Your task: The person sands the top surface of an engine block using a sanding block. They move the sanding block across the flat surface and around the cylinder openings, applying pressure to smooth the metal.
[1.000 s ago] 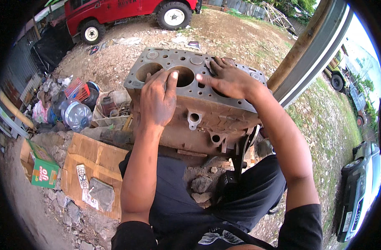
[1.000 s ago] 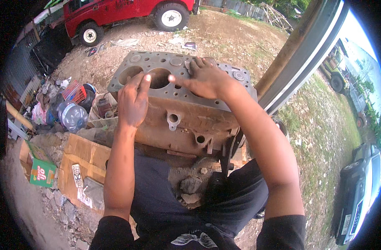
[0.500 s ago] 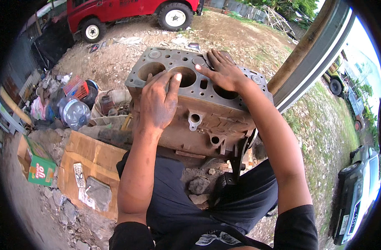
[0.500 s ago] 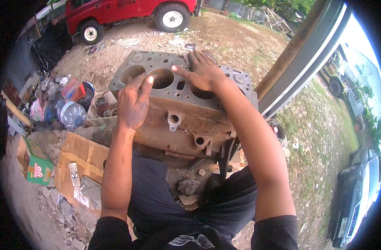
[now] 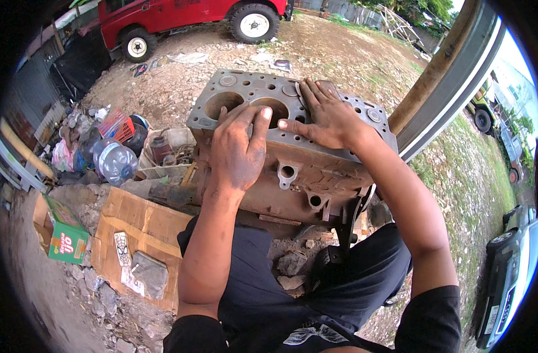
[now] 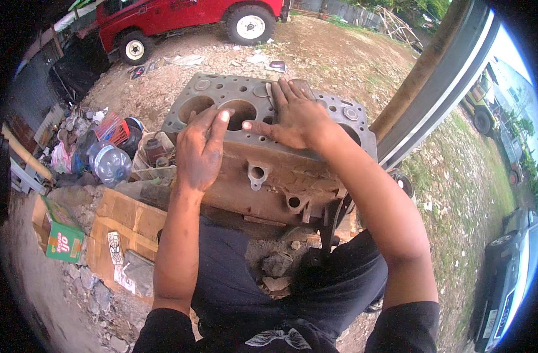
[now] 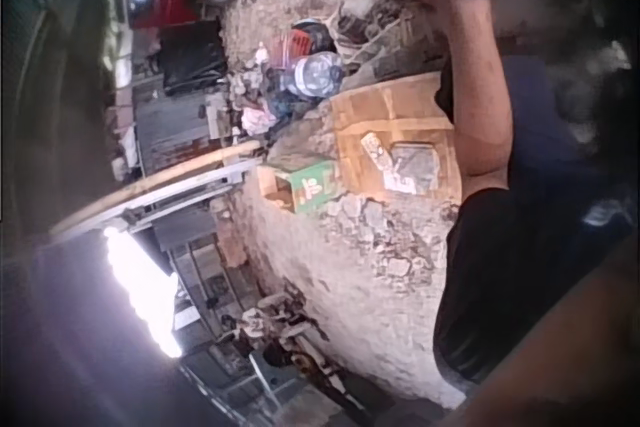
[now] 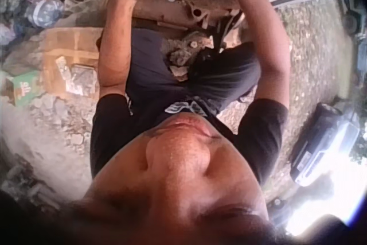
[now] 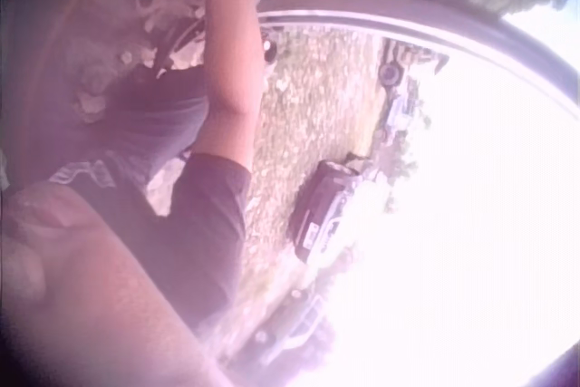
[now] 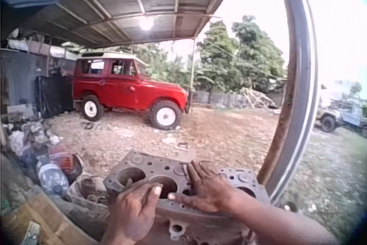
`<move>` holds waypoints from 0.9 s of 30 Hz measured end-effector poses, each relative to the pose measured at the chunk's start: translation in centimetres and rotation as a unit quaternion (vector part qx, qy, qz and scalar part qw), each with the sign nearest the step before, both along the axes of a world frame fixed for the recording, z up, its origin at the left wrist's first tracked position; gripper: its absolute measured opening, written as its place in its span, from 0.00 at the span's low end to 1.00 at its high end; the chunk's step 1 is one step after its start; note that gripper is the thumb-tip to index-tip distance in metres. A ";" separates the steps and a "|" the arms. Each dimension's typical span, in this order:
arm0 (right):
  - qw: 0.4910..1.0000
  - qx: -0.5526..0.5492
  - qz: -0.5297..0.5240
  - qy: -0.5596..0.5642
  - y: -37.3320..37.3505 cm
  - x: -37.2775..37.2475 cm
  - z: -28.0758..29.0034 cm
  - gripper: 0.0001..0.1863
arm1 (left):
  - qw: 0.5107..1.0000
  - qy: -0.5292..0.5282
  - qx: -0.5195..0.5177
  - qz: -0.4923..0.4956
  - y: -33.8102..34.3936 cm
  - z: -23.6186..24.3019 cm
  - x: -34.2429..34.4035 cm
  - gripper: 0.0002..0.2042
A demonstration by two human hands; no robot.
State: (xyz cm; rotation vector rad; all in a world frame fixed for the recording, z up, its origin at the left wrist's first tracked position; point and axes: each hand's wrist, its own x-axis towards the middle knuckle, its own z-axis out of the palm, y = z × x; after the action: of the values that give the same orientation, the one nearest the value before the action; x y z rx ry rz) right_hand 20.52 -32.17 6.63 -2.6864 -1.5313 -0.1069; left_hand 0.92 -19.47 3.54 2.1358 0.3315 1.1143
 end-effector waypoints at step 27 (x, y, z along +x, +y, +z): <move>1.000 0.008 0.006 0.029 4.1 1.6 0.1 0.72 | 0.999 0.018 0.015 0.039 1.5 -0.9 0.0 0.24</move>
State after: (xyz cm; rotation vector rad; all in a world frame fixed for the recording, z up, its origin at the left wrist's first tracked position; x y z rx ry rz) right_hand 22.08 -28.08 6.73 -2.6439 -1.5220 -0.0400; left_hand 0.88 -17.95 2.69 2.1881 0.4206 1.1341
